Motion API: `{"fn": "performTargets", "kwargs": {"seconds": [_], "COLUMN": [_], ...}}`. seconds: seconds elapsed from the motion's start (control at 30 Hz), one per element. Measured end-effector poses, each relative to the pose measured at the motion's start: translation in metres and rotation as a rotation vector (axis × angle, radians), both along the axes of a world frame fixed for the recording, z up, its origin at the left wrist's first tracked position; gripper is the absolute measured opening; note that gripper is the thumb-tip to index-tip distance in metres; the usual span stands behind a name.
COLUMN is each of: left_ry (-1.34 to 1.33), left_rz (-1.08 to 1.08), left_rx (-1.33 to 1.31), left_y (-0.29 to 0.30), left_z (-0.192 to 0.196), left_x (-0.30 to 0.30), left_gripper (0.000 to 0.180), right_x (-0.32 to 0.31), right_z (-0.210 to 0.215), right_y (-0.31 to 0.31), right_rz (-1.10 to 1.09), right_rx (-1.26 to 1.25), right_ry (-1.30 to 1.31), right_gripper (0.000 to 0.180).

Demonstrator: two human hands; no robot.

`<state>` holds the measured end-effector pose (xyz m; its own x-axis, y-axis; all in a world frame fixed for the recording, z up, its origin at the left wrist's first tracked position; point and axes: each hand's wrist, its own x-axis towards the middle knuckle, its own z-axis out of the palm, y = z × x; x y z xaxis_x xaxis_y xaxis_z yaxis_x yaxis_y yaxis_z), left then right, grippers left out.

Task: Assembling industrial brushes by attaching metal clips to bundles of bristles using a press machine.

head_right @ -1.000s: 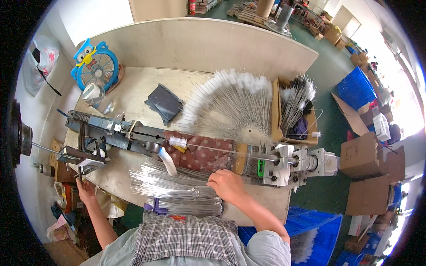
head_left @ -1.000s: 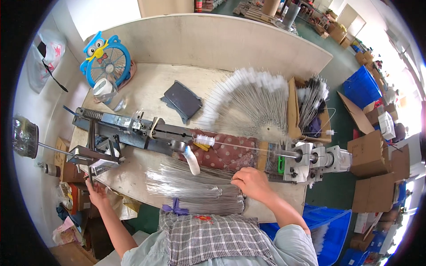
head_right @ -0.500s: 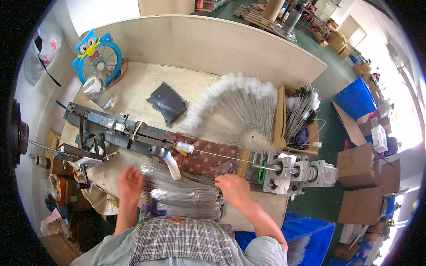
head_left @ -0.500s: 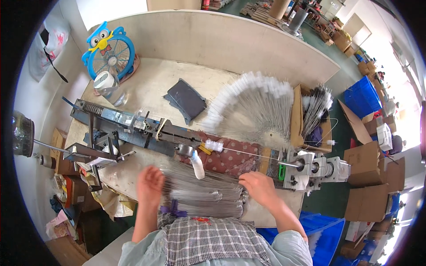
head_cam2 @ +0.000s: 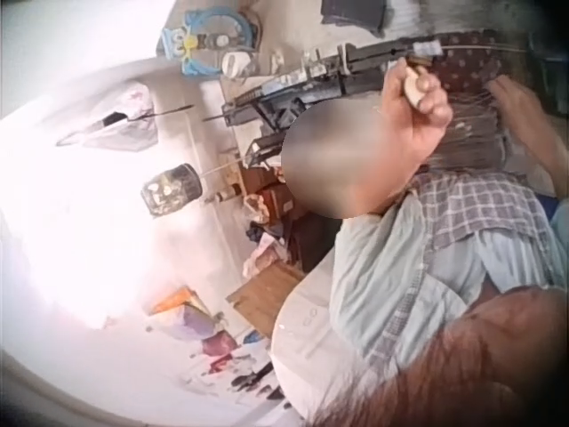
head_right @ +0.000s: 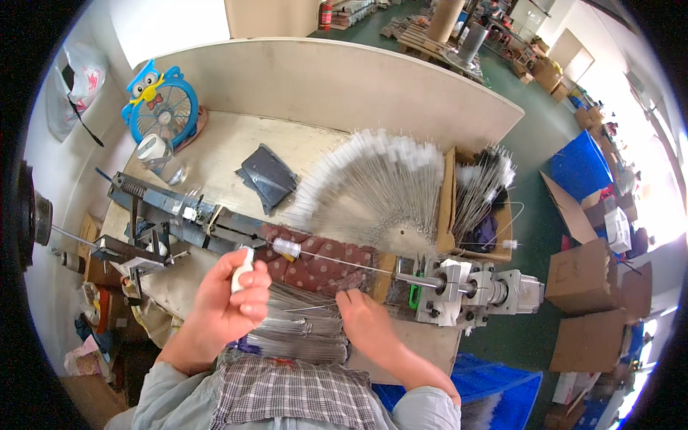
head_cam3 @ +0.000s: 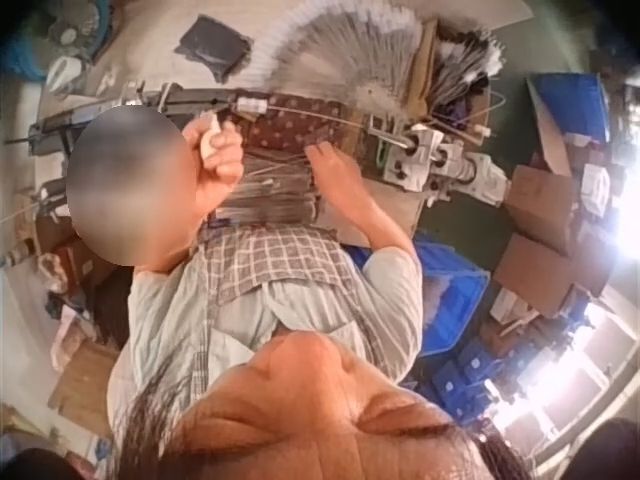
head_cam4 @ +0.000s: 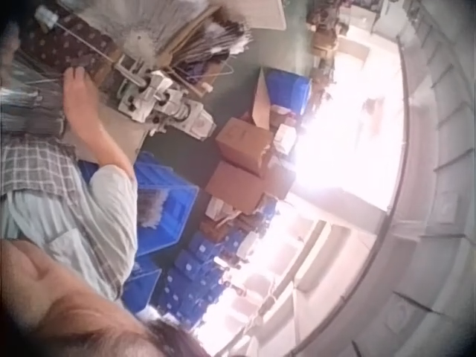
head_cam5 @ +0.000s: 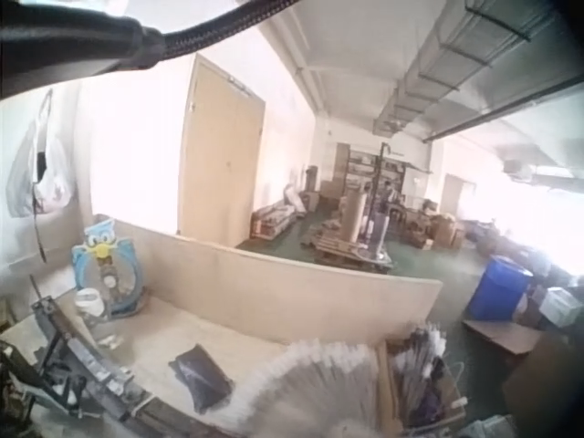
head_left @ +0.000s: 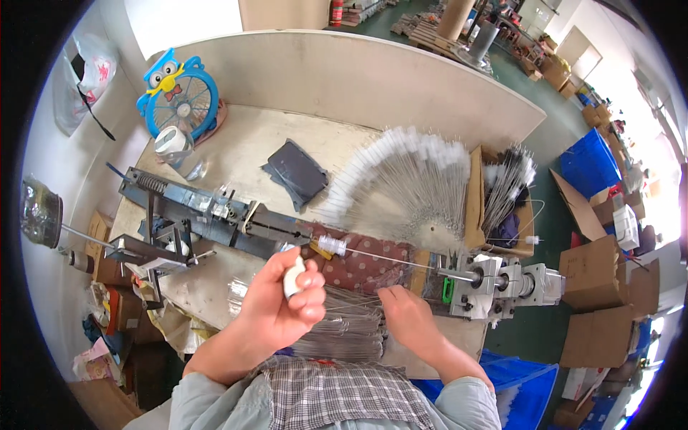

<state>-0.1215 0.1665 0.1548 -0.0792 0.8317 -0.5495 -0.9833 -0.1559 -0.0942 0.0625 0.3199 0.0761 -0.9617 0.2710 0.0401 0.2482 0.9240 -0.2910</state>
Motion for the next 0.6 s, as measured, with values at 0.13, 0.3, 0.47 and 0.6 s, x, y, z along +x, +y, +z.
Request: {"fn": "performTargets", "kwargs": {"seconds": [0.13, 0.3, 0.47, 0.6], "left_ry": [0.139, 0.290, 0.539, 1.849], "left_rz": [0.028, 0.096, -0.086, -0.277], "left_rx": [0.198, 0.189, -0.033, 0.058], "left_y": [-0.029, -0.043, -0.027, 0.040], "left_z": [-0.012, -0.033, -0.051, -0.049], "left_x": [-0.015, -0.016, 0.015, 0.029], "left_gripper": [0.049, 0.055, 0.046, 0.016], "right_x": [-0.004, 0.020, 0.013, -0.002], "right_z": [0.034, 0.082, 0.090, 0.078], "right_y": [0.001, 0.047, 0.068, 0.069], "right_rz": [0.011, -0.156, -0.335, -0.385], "right_rx": [0.096, 0.244, 0.057, -0.199], "right_ry": [-0.092, 0.218, 0.371, 0.313], "right_gripper": [0.023, 0.021, 0.019, 0.017]}}
